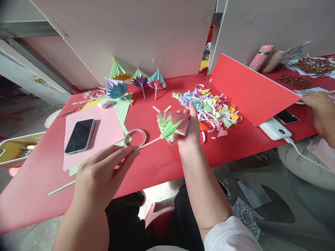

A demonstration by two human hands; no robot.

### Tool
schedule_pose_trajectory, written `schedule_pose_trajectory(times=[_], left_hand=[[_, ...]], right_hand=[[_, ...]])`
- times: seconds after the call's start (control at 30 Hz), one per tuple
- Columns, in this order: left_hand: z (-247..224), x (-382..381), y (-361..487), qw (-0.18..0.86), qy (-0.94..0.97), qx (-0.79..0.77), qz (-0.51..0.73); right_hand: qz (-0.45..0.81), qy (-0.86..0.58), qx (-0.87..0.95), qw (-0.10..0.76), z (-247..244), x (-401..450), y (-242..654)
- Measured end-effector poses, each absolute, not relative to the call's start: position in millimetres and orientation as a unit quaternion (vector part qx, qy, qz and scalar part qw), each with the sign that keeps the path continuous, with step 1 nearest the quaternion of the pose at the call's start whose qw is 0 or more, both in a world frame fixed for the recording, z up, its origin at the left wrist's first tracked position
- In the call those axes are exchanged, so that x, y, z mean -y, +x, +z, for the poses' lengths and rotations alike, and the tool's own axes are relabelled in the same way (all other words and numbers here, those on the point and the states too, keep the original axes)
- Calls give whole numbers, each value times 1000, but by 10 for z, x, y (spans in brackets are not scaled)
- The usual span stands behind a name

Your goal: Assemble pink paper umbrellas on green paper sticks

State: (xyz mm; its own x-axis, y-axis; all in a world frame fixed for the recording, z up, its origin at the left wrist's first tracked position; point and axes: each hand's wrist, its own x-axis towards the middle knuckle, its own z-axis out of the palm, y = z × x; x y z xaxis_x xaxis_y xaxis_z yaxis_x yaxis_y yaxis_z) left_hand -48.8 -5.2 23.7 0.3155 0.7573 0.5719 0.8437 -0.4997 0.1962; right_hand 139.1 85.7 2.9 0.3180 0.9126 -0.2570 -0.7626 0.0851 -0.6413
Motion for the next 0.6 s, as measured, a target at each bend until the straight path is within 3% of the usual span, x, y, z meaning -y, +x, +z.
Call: schedule_pose_trajectory(times=[0.6], left_hand=[[211,237,-318,94,-745,562,-345]], right_hand=[[572,-355,104,732,22,-867,1454]])
